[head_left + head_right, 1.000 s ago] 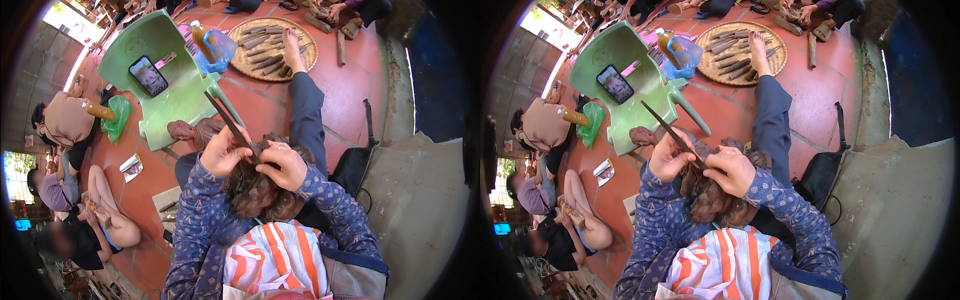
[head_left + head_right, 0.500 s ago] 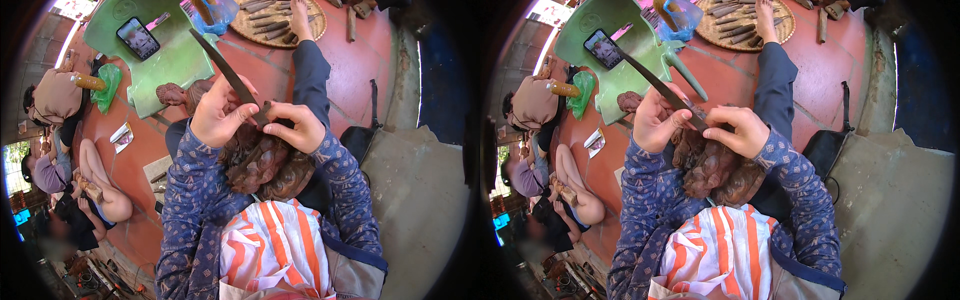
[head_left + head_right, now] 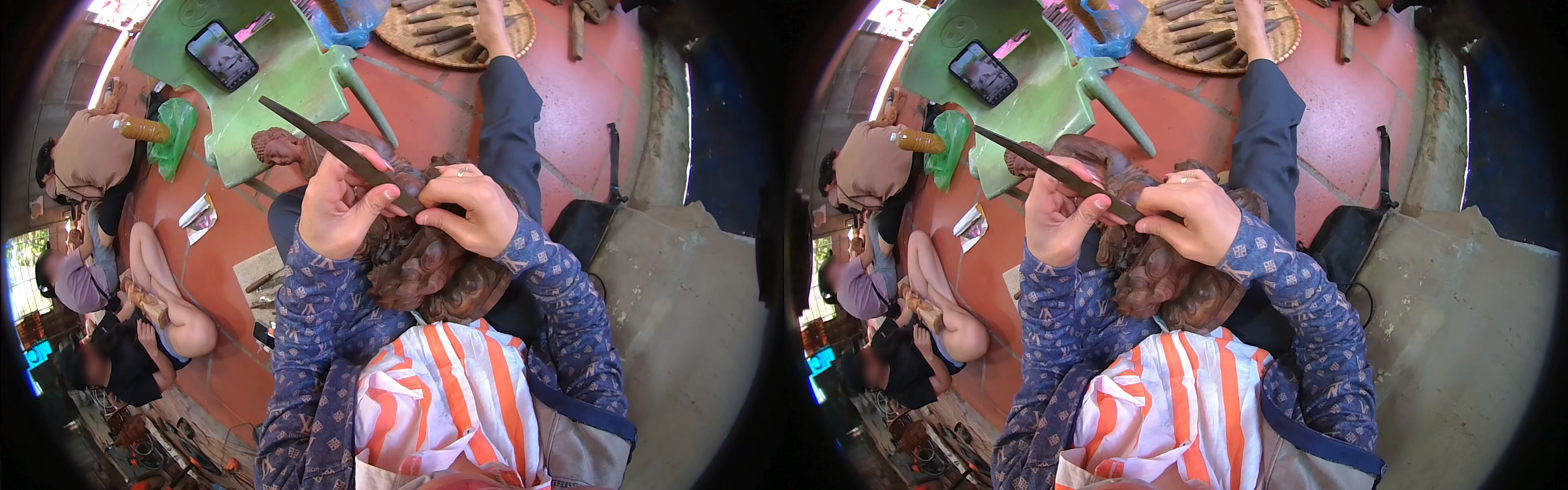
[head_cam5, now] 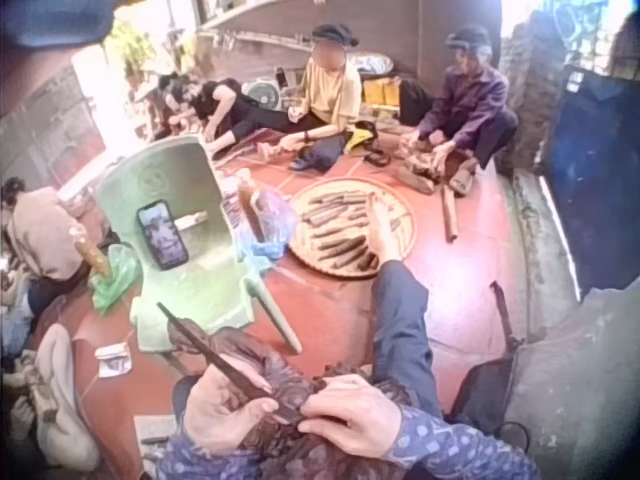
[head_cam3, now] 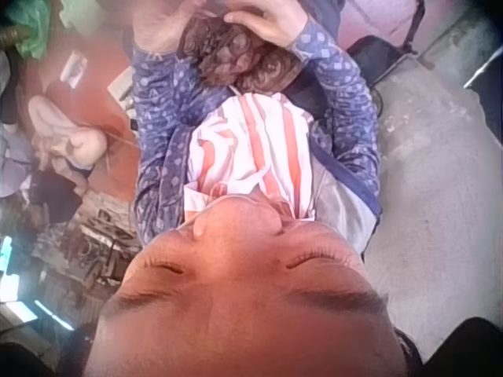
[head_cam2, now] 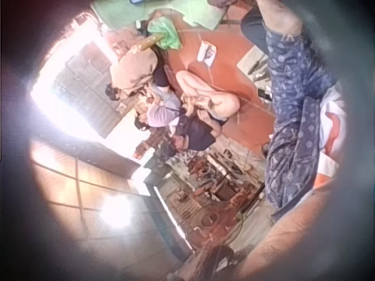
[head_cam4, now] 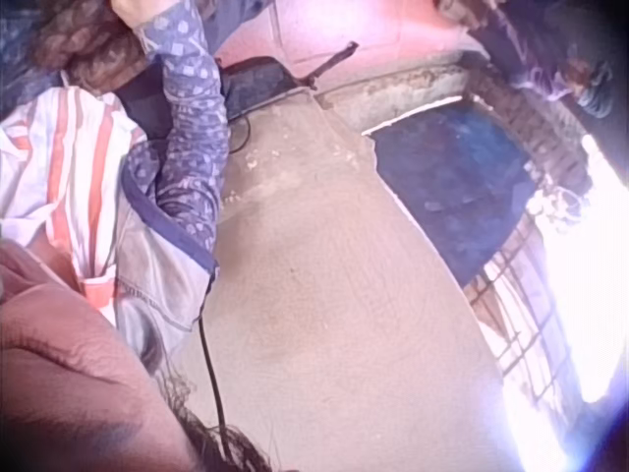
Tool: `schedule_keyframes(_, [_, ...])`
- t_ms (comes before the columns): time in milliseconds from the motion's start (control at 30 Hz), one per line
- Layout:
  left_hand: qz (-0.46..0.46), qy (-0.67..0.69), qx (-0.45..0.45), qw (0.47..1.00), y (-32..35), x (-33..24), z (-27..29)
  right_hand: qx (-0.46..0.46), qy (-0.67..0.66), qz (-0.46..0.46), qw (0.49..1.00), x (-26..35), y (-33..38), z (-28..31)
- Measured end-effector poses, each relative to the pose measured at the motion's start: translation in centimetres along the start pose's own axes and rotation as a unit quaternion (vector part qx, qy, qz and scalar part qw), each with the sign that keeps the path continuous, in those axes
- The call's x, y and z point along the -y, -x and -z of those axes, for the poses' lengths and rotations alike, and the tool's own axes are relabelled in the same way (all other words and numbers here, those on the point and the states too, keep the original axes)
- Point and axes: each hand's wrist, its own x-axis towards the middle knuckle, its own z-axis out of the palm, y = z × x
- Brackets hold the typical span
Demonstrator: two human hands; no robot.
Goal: The person carves a wooden figurine using a metal file, holding the object in their lap and filing specific details on the surface. The person occasionally pauses to inspect the carved areas with their hand.
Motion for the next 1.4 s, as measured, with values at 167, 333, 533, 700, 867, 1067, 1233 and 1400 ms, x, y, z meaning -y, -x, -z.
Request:
schedule_keyframes(167, [0.024,0.01,-0.015,1.0,0.8,0.2,-0.5,0.03,-0.011,0.019,0.999,0.4,0.0,0.8])
schedule_keyframes(333, [0.022,-0.023,-0.063,0.998,1.5,-0.3,-0.9,0.028,-0.009,-0.024,0.999,0.4,-0.3,0.4])
schedule_keyframes(533, [0.033,0.002,-0.095,0.995,2.2,0.0,-1.5,0.06,-0.034,-0.012,0.998,0.2,-0.7,1.0])
schedule_keyframes(700, [0.038,-0.036,-0.12,0.991,2.3,-0.4,-1.5,0.048,-0.036,-0.019,0.998,0.3,-0.7,0.6])
schedule_keyframes(867, [0.037,0.019,-0.095,0.995,2.3,0.4,-1.2,0.069,-0.054,-0.022,0.996,0.2,-0.6,1.0])
schedule_keyframes(1067, [0.015,0.014,-0.105,0.994,2.0,0.4,-0.8,0.027,-0.034,-0.045,0.998,0.6,-0.3,0.0])
schedule_keyframes(1233, [0.012,0.052,-0.079,0.995,2.2,1.0,-0.5,0.051,-0.018,-0.033,0.998,0.6,-0.2,0.3])
schedule_keyframes(1400, [-0.001,0.046,-0.074,0.996,1.9,1.0,-0.1,0.029,-0.013,-0.038,0.999,0.7,-0.1,-0.3])
